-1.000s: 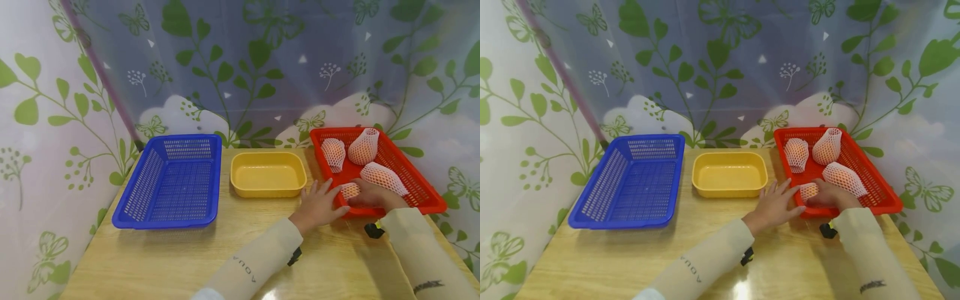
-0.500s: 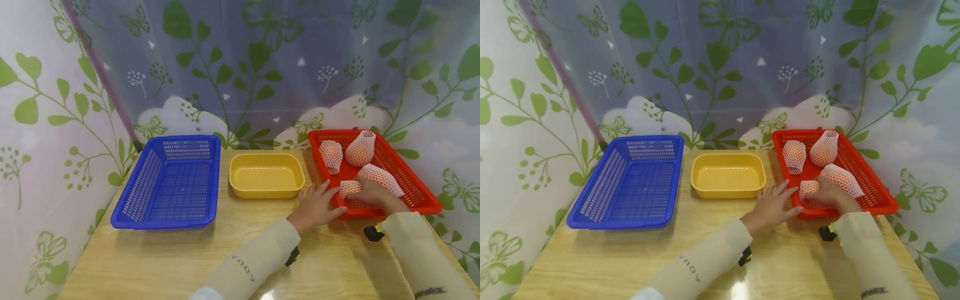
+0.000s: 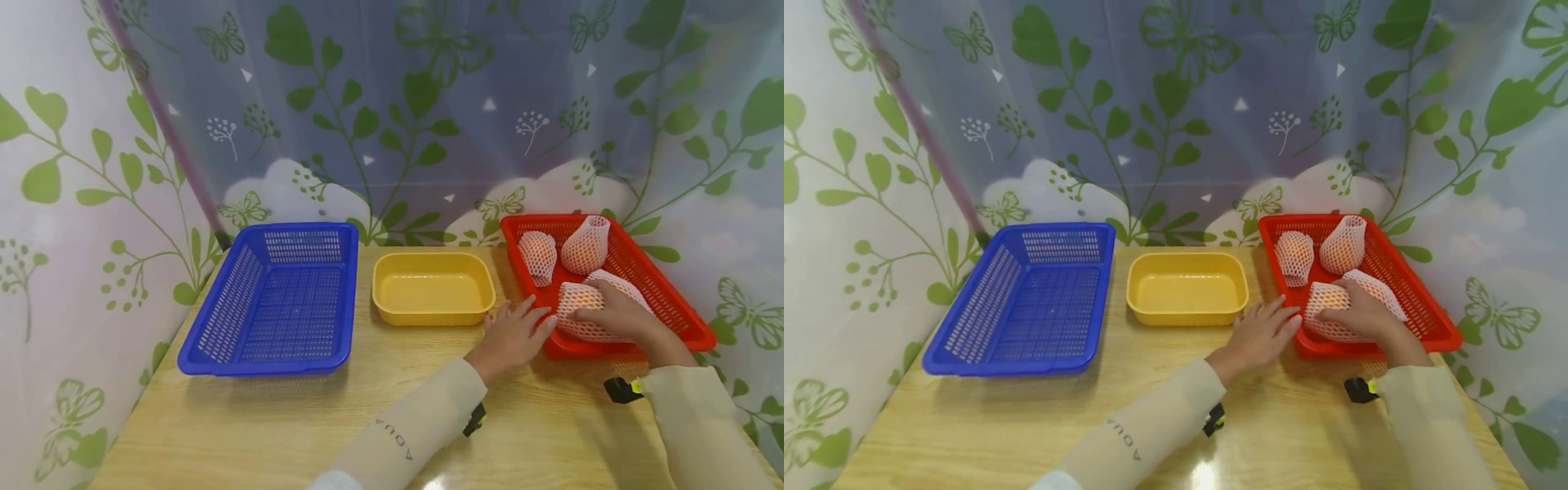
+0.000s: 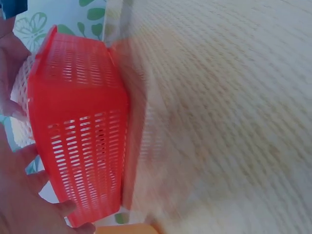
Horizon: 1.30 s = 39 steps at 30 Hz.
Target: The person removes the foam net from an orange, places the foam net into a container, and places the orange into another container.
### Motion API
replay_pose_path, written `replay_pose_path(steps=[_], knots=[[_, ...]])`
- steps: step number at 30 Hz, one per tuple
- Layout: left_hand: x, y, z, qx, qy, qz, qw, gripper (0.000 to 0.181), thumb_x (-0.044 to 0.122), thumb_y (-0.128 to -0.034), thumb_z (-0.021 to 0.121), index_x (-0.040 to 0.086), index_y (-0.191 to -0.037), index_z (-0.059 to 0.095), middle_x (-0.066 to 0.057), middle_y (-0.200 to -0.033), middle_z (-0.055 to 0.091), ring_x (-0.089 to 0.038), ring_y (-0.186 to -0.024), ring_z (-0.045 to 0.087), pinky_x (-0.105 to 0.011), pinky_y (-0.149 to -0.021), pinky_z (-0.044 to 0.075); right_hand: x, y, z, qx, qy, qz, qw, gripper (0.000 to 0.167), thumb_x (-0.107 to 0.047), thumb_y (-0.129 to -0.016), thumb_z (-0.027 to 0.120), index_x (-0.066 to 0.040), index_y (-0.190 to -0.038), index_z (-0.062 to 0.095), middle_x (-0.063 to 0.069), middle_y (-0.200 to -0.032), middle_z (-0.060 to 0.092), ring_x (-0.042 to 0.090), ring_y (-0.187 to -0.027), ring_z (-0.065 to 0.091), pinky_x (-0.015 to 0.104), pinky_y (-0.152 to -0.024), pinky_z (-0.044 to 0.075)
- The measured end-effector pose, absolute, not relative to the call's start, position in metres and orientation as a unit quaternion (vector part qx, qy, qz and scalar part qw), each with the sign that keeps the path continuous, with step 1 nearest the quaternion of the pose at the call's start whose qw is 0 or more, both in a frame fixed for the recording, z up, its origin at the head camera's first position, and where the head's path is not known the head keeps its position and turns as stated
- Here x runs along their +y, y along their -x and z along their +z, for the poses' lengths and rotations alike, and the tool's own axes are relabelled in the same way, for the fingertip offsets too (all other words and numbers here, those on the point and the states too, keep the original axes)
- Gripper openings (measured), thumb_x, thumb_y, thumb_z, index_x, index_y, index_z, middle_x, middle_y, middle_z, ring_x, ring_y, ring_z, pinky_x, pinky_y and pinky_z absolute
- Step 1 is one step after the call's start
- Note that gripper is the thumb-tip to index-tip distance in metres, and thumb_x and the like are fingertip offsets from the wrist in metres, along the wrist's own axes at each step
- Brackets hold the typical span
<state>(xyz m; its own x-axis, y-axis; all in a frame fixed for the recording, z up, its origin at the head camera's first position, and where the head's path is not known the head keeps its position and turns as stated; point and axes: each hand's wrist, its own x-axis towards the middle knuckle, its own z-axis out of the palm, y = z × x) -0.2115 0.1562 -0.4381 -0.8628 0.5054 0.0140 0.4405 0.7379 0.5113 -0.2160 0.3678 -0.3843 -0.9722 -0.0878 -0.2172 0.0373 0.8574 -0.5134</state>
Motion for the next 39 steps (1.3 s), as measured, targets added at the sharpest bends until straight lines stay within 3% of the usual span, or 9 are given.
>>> replay_pose_path(steps=[3, 9, 14, 20, 24, 28, 32, 35, 39], knots=[[0.158, 0.212, -0.435, 0.916, -0.236, 0.316, 0.072, 0.064, 0.065, -0.098, 0.009, 0.037, -0.149, 0.035, 0.016, -0.156, 0.028, -0.028, -0.144, 0.025, -0.06, -0.111, 0.021, 0.367, 0.212, -0.382, 0.955, 0.012, -0.275, 0.112, 0.088, -0.04, -0.088, 0.066, 0.008, -0.146, 0.02, 0.037, -0.138, 0.035, 0.051, -0.116, 0.04, 0.072, -0.095, 0.035], [0.159, 0.217, -0.426, 0.889, -0.198, 0.404, 0.087, 0.061, 0.065, -0.098, 0.015, 0.04, -0.153, 0.022, 0.011, -0.151, 0.04, -0.03, -0.142, 0.029, -0.062, -0.112, 0.016, 0.361, 0.204, -0.378, 0.952, 0.017, -0.297, 0.075, 0.085, -0.043, -0.089, 0.066, 0.003, -0.146, 0.022, 0.031, -0.131, 0.043, 0.044, -0.108, 0.046, 0.064, -0.089, 0.045], [0.152, 0.221, -0.421, 0.882, -0.19, 0.422, 0.084, 0.06, 0.064, -0.0989, 0.013, 0.039, -0.154, 0.019, 0.01, -0.145, 0.048, -0.029, -0.14, 0.032, -0.061, -0.11, 0.019, 0.346, 0.198, -0.371, 0.944, 0.02, -0.326, 0.048, 0.084, -0.044, -0.089, 0.067, 0.0, -0.146, 0.024, 0.029, -0.129, 0.046, 0.042, -0.106, 0.049, 0.056, -0.085, 0.05], [0.142, 0.225, -0.411, 0.883, -0.217, 0.412, 0.068, 0.055, 0.06, -0.1005, 0.015, 0.044, -0.152, 0.022, 0.012, -0.148, 0.043, -0.033, -0.14, 0.032, -0.059, -0.106, 0.026, 0.33, 0.19, -0.363, 0.932, 0.05, -0.359, 0.013, 0.081, -0.037, -0.089, 0.069, -0.005, -0.149, 0.025, 0.026, -0.13, 0.046, 0.039, -0.105, 0.05, 0.048, -0.081, 0.053], [0.136, 0.226, -0.406, 0.875, -0.226, 0.423, 0.061, 0.054, 0.06, -0.1007, 0.02, 0.043, -0.152, 0.024, 0.01, -0.149, 0.044, -0.029, -0.139, 0.034, -0.055, -0.107, 0.029, 0.319, 0.188, -0.364, 0.918, 0.086, -0.387, -0.004, 0.08, -0.031, -0.089, 0.069, -0.007, -0.15, 0.023, 0.025, -0.131, 0.045, 0.038, -0.105, 0.052, 0.041, -0.081, 0.052], [0.121, 0.227, -0.4, 0.85, -0.233, 0.468, 0.066, 0.055, 0.058, -0.1013, 0.028, 0.039, -0.153, 0.025, 0.004, -0.149, 0.044, -0.023, -0.136, 0.041, -0.05, -0.109, 0.034, 0.304, 0.188, -0.366, 0.908, 0.094, -0.408, -0.014, 0.08, -0.03, -0.09, 0.069, -0.006, -0.151, 0.022, 0.026, -0.133, 0.042, 0.039, -0.107, 0.051, 0.045, -0.082, 0.052], [0.102, 0.226, -0.397, 0.812, -0.235, 0.525, 0.097, 0.058, 0.057, -0.1, 0.037, 0.043, -0.153, 0.019, 0.002, -0.151, 0.041, -0.024, -0.132, 0.045, -0.048, -0.106, 0.04, 0.288, 0.185, -0.369, 0.899, 0.096, -0.427, -0.028, 0.08, -0.029, -0.09, 0.069, -0.008, -0.151, 0.022, 0.025, -0.134, 0.041, 0.038, -0.109, 0.048, 0.049, -0.084, 0.052], [0.087, 0.224, -0.394, 0.792, -0.227, 0.554, 0.116, 0.058, 0.057, -0.0983, 0.042, 0.045, -0.151, 0.021, 0.002, -0.149, 0.044, -0.023, -0.128, 0.049, -0.049, -0.103, 0.043, 0.276, 0.185, -0.374, 0.881, 0.11, -0.458, -0.042, 0.077, -0.023, -0.09, 0.068, -0.008, -0.15, 0.023, 0.022, -0.134, 0.041, 0.033, -0.109, 0.047, 0.037, -0.084, 0.053], [0.068, 0.221, -0.39, 0.781, -0.227, 0.57, 0.117, 0.055, 0.054, -0.0983, 0.046, 0.037, -0.149, 0.033, 0.001, -0.144, 0.048, -0.018, -0.124, 0.051, -0.043, -0.102, 0.044, 0.259, 0.185, -0.381, 0.851, 0.13, -0.506, -0.051, 0.074, -0.015, -0.091, 0.067, -0.009, -0.15, 0.023, 0.016, -0.134, 0.042, 0.02, -0.107, 0.047, 0.018, -0.081, 0.05]])
